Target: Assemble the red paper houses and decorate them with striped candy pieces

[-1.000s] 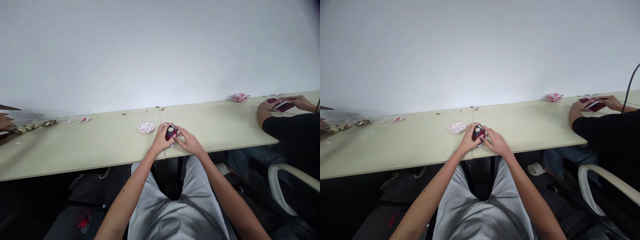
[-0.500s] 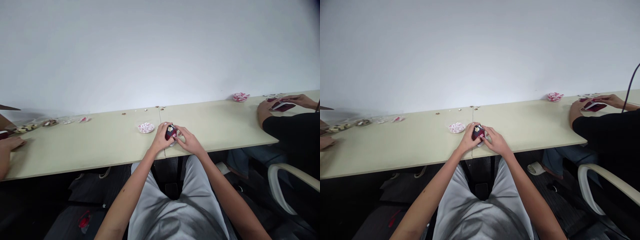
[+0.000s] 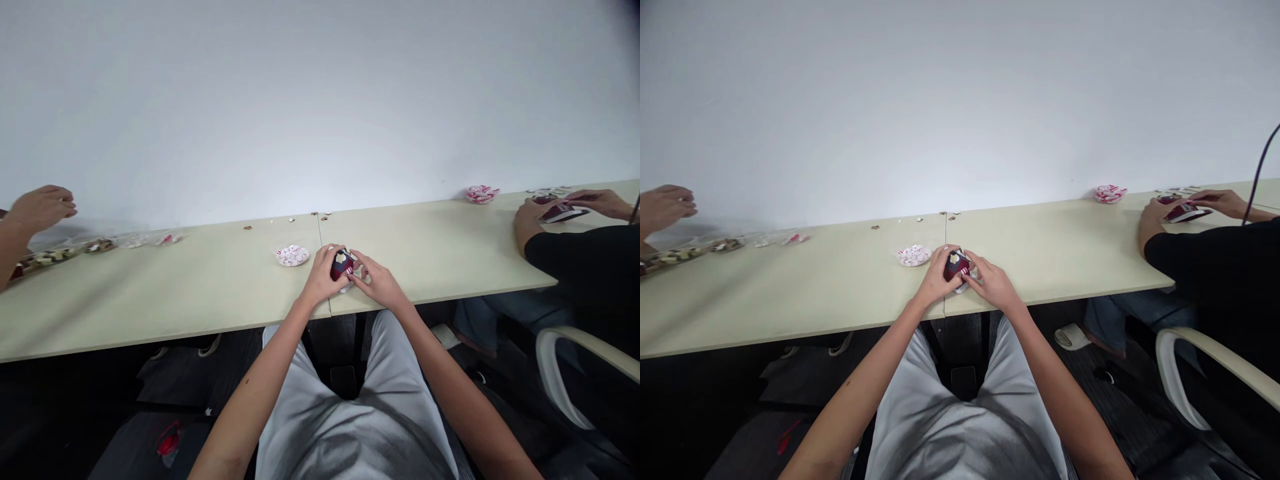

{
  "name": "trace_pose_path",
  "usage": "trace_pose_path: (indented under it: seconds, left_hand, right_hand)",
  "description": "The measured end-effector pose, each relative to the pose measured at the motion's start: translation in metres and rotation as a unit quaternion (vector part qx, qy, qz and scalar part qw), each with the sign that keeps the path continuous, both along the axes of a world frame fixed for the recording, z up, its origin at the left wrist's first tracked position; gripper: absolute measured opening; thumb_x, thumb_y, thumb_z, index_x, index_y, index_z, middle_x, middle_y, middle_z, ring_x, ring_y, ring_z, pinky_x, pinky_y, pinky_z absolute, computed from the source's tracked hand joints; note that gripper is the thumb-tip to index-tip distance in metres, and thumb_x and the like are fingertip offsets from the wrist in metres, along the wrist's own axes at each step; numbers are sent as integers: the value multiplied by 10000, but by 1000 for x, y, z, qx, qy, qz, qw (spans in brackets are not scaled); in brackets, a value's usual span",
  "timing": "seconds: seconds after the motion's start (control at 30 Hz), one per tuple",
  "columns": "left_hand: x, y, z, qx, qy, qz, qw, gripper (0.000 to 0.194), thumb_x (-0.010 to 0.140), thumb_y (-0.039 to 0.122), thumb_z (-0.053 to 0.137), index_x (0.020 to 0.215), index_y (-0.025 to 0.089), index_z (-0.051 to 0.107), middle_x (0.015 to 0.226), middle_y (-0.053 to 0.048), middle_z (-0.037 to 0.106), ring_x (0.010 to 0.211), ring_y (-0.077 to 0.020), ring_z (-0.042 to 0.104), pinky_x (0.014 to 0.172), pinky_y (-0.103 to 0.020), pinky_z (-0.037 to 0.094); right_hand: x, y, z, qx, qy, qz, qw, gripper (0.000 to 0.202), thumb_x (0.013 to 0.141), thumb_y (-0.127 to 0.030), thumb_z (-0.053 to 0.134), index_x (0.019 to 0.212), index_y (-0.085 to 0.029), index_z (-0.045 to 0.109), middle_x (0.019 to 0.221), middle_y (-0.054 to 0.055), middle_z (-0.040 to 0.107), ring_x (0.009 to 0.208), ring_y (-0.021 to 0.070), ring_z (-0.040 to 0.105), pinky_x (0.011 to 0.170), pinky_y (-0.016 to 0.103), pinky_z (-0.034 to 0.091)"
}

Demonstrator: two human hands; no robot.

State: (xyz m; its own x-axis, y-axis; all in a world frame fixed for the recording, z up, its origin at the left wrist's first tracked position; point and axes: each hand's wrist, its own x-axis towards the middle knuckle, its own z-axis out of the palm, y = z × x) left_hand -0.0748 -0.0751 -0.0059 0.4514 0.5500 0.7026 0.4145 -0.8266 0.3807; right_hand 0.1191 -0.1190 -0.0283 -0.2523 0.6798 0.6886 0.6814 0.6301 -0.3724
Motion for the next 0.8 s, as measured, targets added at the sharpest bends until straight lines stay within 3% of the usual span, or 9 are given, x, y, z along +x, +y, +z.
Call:
trace_pose_path:
  seconds: [0.17, 0.3, 0.47, 0.57, 0.8]
  left_hand:
    - [0, 1, -1, -3, 1, 1, 1000, 626, 768, 182, 644, 1364, 217, 455, 1361, -111, 493, 1318, -258, 455, 1169, -446, 385]
    - [0, 1, -1, -5, -1, 5, 1000, 638, 752, 161, 639, 1359, 226, 456, 1368, -105, 494, 1327, -259, 450, 1177, -448, 377]
    - [0, -1, 1, -11, 0, 5, 1000, 608, 773, 186, 642, 1352, 230, 464, 1366, -107, 500, 1328, -264, 451, 1169, -452, 384]
    - [0, -2, 2, -13, 2, 4, 1000, 588, 798, 216, 643, 1357, 233, 461, 1361, -106, 505, 1319, -263, 461, 1166, -455, 389]
    - [0, -1, 1, -8, 1, 2, 1000, 583, 808, 237, 644, 1361, 229, 460, 1359, -106, 505, 1319, -262, 462, 1168, -453, 385]
  right_hand:
    - [-3, 0, -2, 30, -25, -15, 999, 532, 1011, -372, 490, 1509, -241, 354, 1142, 84, 691, 797, 207, 673, 788, 357, 555]
    - [-5, -1, -2, 20, -22, -22, 999, 481, 1006, -361, 489, 1454, -220, 384, 1039, 71, 714, 727, 197, 675, 732, 331, 545]
    - [-4, -1, -2, 23, -9, -46, 999, 275, 982, -410, 537, 1155, -197, 526, 869, 35, 703, 631, 165, 639, 640, 282, 487]
    - [-3, -2, 0, 20, -6, -71, 997, 249, 977, -456, 550, 1019, -214, 589, 745, -1, 678, 601, 145, 631, 613, 253, 450]
    - [-4, -2, 1, 0, -30, -81, 996, 245, 987, -434, 543, 1048, -227, 659, 651, -20, 682, 590, 152, 659, 599, 240, 424]
